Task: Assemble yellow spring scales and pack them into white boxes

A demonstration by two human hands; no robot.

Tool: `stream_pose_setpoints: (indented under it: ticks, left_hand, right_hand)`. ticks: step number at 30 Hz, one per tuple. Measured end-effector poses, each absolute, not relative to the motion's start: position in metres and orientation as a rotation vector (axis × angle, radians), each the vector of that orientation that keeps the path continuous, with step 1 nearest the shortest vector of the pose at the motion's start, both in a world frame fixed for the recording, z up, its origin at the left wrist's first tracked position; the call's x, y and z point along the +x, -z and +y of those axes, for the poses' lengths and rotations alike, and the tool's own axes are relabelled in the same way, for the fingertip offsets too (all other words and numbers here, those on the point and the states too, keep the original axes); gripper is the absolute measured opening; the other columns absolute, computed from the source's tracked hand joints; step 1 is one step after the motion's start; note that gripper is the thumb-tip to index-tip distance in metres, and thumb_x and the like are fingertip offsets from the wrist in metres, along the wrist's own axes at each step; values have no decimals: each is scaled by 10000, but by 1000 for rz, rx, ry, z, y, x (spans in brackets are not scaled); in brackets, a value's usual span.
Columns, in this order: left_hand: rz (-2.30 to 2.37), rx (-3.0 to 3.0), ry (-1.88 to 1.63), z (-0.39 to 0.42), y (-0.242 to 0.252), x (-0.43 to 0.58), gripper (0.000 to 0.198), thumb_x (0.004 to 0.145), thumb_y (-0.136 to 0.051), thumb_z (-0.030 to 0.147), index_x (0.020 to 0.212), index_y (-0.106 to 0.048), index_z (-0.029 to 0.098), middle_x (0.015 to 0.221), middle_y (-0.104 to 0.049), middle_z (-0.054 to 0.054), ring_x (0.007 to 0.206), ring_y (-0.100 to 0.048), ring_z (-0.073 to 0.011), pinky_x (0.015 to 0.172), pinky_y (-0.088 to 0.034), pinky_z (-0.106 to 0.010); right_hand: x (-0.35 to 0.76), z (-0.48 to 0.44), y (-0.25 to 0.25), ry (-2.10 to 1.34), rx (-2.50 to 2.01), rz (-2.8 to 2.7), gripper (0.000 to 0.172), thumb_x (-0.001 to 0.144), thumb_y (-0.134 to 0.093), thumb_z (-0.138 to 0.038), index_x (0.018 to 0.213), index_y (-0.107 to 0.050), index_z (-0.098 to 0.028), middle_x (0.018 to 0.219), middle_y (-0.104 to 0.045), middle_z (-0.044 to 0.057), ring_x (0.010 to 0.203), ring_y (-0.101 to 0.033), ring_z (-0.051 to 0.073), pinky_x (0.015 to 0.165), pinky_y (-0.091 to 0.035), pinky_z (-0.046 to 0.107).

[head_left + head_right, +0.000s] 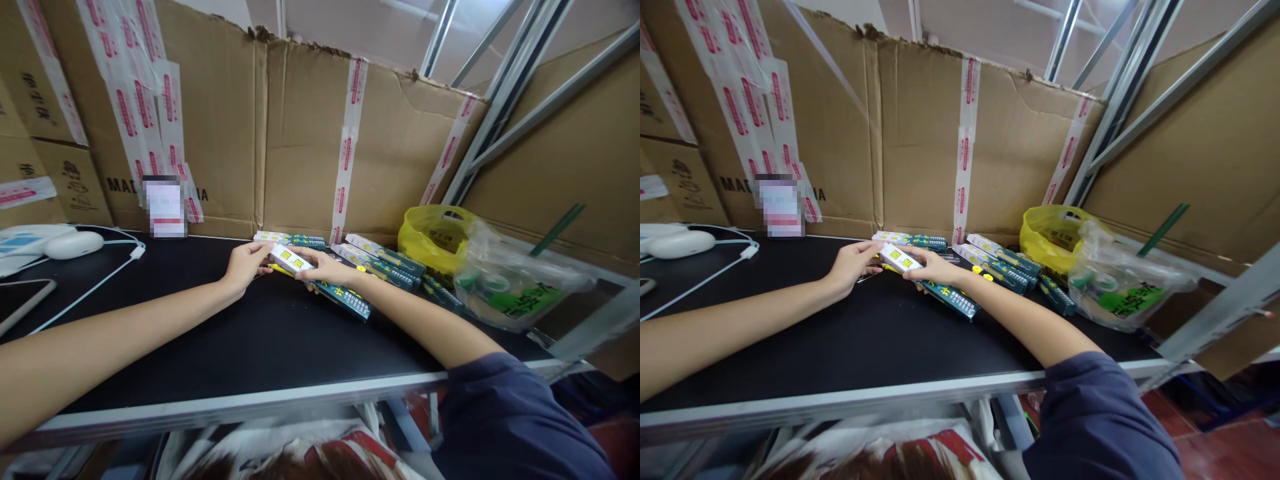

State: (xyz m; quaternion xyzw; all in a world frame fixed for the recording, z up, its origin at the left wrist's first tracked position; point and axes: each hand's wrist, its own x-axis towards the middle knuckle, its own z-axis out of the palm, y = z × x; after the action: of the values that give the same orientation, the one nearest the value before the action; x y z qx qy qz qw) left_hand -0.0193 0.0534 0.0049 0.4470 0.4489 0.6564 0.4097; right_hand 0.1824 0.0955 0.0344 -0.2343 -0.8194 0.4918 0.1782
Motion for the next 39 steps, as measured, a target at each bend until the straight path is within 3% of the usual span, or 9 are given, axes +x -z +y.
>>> stream_pose_setpoints:
  ticks: [8,12,15,17,22,28,34,39]
  left_hand:
    - [1046,1106,-1635,45,-6,-12,385,784,-657,424,1032,-702,133,1024,-688,-114,810,-669,-174,523,-553,-207]
    - [884,1066,-1557,36,-8,-5,528,851,-540,546,1209,-624,168,1279,-599,-125,1082,-606,-228,792,-557,-308]
    - [793,1073,-1471,32,-8,-3,633,876,-414,638,1328,-538,213,1401,-517,-103,1264,-489,-247,994,-456,-376]
    - [756,1086,-1429,31,-8,-3,672,866,-377,677,1363,-506,244,1438,-482,-85,1307,-446,-252,1036,-416,-398]
    - [783,1065,-1441,36,-7,-6,616,887,-383,626,1351,-522,246,1399,-516,-86,1222,-518,-244,928,-488,-356]
    - [899,1203,-1609,50,-4,-15,396,807,-607,382,1132,-669,164,1219,-607,-104,937,-620,-189,682,-540,-257]
    - [874,1265,-1607,53,-3,-17,356,812,-615,386,1076,-673,154,1011,-635,-82,840,-606,-153,629,-540,-228]
    - [767,1107,-1537,49,-9,-16,223,826,-567,273,1013,-667,205,982,-626,-39,810,-595,-137,633,-529,-232]
  right_hand:
    - [180,87,-39,-1279,-696,-2324,719,756,-665,-258,1418,-384,-258,940,-572,17,543,-535,53,447,-495,188]
    - [180,87,-39,-1286,-711,-2274,733,752,-661,-214,1427,-375,-225,1015,-600,47,597,-539,51,503,-514,176]
    - [181,90,-37,-1326,-720,-2261,774,759,-663,-238,1456,-327,-235,1069,-590,65,567,-540,46,471,-512,185]
    - [182,93,-35,-1340,-715,-2257,789,765,-664,-268,1467,-305,-254,1079,-578,66,534,-539,42,438,-506,191]
    - [182,94,-35,-1336,-700,-2266,765,777,-654,-272,1460,-309,-265,1057,-568,60,530,-548,44,448,-525,207]
    - [181,89,-41,-1321,-675,-2310,730,779,-652,-266,1440,-341,-271,1037,-556,52,539,-543,46,467,-521,215]
    - [183,91,-39,-1372,-645,-2309,746,785,-646,-305,1451,-311,-278,1102,-552,76,566,-555,60,464,-505,215]
    - [183,89,-41,-1394,-604,-2283,754,762,-662,-298,1438,-332,-259,1045,-570,58,553,-543,53,470,-505,213]
